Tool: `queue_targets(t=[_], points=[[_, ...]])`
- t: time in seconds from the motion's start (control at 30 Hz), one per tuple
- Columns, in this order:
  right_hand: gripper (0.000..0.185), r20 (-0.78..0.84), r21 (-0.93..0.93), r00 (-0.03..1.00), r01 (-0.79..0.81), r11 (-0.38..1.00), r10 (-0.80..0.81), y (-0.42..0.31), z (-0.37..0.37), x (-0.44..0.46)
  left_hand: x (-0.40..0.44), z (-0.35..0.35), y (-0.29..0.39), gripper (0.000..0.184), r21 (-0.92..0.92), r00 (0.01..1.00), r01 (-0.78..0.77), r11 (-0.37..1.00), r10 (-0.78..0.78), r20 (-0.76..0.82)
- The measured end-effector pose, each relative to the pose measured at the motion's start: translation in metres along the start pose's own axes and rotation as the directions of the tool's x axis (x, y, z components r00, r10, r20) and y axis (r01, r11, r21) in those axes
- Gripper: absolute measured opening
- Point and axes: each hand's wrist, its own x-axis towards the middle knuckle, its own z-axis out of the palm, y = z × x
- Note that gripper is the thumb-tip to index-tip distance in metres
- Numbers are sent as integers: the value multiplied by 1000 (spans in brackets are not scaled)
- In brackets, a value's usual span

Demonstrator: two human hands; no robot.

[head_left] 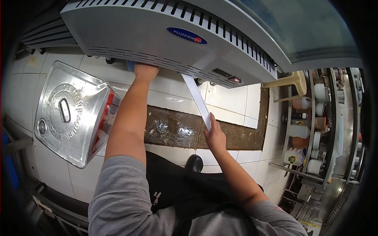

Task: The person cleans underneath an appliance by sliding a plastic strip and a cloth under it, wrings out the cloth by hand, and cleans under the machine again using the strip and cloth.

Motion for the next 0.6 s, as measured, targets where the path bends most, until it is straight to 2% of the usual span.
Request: queue_targets(t=[0.07, 0.1, 0.13, 0.17, 0.2, 0.27, 0.3, 0.37, 0.4, 0.47, 0.53, 0.6], points=[[77, -3, -4, 999, 38, 999, -38, -10, 2, 12, -8, 13, -7, 46, 144, 977, -40, 989, 69, -202], [78, -6, -14, 997, 71, 997, -71, -15, 3, 17, -13, 12, -8, 46, 157, 976, -40, 987, 72, -204], [78, -7, -2, 997, 77, 997, -77, -21, 5, 22, -22, 5, -4, 47, 202, 999, 34, 979, -32, -14], [79, 10, -6, 995, 101, 995, -101, -26, 7, 27, -32, 0, -3, 47, 258, 974, 103, 961, -150, 169], [81, 27, -11, 991, 130, 992, -129, -30, 9, 31, -42, 1, -6, 47, 267, 974, 110, 957, -157, 162], [82, 41, 40, 989, 139, 989, -141, -37, 12, 34, -56, 8, -14, 51, 155, 999, 17, 988, -11, -37], [83, 57, 80, 988, 141, 987, -146, -40, 13, 36, -54, 5, -19, 51, 163, 999, 26, 986, -19, -45], [83, 46, 124, 987, 150, 981, -157, -40, 14, 25, -45, -9, -19, 50, 191, 996, 13, 982, -30, 88], [83, 44, 163, 987, 144, 976, -153, -35, 16, 14, -40, -13, -22, 50, 189, 996, 29, 982, -44, 76], [81, -79, 150, 950, 312, 938, -303, -18, 26, -4, -29, -12, -27, 49, 159, 959, 89, 983, -128, 253], [80, 11, 147, 954, 294, 945, -298, -19, 20, -8, -27, -13, -31, 48, 182, 945, 67, 981, -122, 304], [81, 13, 92, 953, 301, 949, -304, -29, 24, 8, -33, -13, -30, 47, 210, 929, 32, 977, -107, 353]])
